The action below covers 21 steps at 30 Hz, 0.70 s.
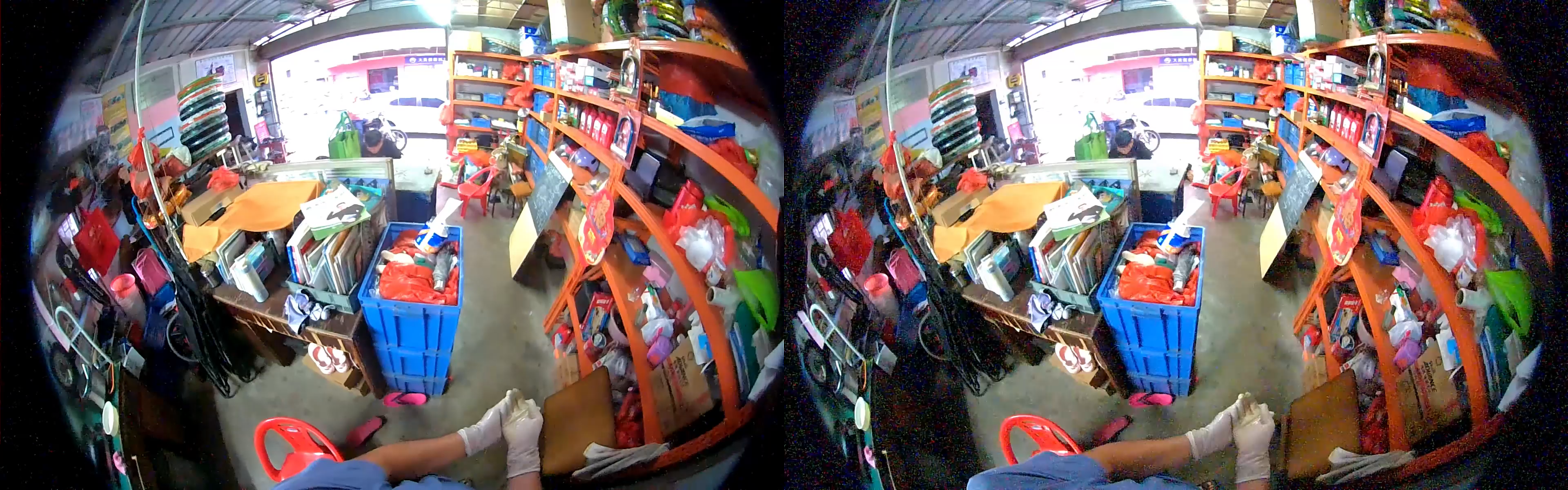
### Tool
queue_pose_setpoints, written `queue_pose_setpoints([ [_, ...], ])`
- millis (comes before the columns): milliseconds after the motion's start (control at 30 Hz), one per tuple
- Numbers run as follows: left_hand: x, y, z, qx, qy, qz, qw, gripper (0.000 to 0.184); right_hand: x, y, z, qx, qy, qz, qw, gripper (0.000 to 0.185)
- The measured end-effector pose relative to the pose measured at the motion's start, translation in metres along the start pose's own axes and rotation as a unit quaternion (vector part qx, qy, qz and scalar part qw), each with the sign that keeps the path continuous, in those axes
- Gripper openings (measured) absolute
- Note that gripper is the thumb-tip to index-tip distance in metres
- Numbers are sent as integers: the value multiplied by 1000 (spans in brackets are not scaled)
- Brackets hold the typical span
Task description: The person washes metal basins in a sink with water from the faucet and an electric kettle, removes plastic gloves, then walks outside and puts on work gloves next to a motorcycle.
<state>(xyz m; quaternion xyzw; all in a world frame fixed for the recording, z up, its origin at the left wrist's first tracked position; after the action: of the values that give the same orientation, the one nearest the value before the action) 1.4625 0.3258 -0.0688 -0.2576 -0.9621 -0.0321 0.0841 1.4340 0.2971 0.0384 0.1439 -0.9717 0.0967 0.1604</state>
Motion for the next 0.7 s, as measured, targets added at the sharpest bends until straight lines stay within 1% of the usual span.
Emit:
queue_pose_setpoints([
  [33, 10, 0, -14, -1, 1, 2, 1000, 32, 0, 1, -3, -2, 1, 2, 1000, 28],
  [67, 34, 1, -44, -88, 64, 21, 994, 31, 1, -7, -7, 177, 57, 76, 980, 26],
  [100, 61, 4, -77, -175, 125, 39, 976, 29, 3, -15, -11, 349, 112, 147, 919, 24],
  [133, 75, 7, -90, -260, 184, 56, 946, 28, 3, -20, -8, 459, 133, 231, 848, 21],
  [167, 68, 10, -76, -260, 184, 57, 946, 28, -3, -20, 8, 458, 134, 231, 848, 21],
  [200, 52, 16, -54, -270, 142, 53, 951, 29, -2, -31, 21, 576, 144, 357, 721, 20],
  [233, 42, 20, -37, -279, 100, 48, 954, 29, 3, -33, 21, 669, 147, 465, 561, 19],
  [267, 40, 25, -32, -287, 66, 15, 956, 34, 20, -25, 0, 618, 156, 350, 687, 20],
  [300, 42, 27, -33, -286, 68, 15, 956, 34, 18, -24, 8, 618, 157, 347, 687, 20],
  [367, 44, 32, -39, -286, 103, 17, 953, 38, 0, -17, 53, 578, 119, 200, 782, 17],
  [400, 54, 30, -60, -286, 104, 19, 952, 38, -14, -21, 85, 602, 122, 168, 771, 15],
  [433, 75, 25, -90, -333, 134, 36, 933, 39, -9, -19, 84, 601, 124, 167, 772, 15],
  [467, 87, 23, -104, -378, 163, 52, 910, 40, -2, -21, 83, 601, 154, 181, 763, 15],
  [500, 79, 21, -80, -379, 165, 53, 909, 40, 4, -21, 81, 601, 185, 194, 753, 14],
  [533, 61, 14, -44, -355, 91, 53, 929, 40, 0, -26, 95, 602, 192, 202, 749, 15],
  [567, 51, 9, -27, -329, 16, 54, 943, 40, 3, -26, 95, 600, 193, 202, 750, 15],
  [633, 56, 8, -35, -321, 20, 62, 945, 40, 20, -28, 84, 553, 195, 211, 782, 16],
  [667, 55, 7, -33, -321, 34, 89, 942, 40, 28, -27, 77, 527, 209, 203, 798, 15],
  [700, 55, 5, -30, -321, 47, 115, 939, 39, 23, -31, 93, 526, 212, 204, 798, 15],
])
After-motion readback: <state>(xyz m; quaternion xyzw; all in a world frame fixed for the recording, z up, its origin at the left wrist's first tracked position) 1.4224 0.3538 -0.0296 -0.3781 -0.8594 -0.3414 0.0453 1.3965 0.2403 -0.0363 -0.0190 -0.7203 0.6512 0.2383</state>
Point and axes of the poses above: each hand's wrist, its own x-axis away from the middle knuckle, its own z-axis out of the back of the hand, y = z × x, the point moved 5 cm from there along -x, towards the middle knuckle, and after that the axes turned 4 degrees about -z, right-handed, at the moved point
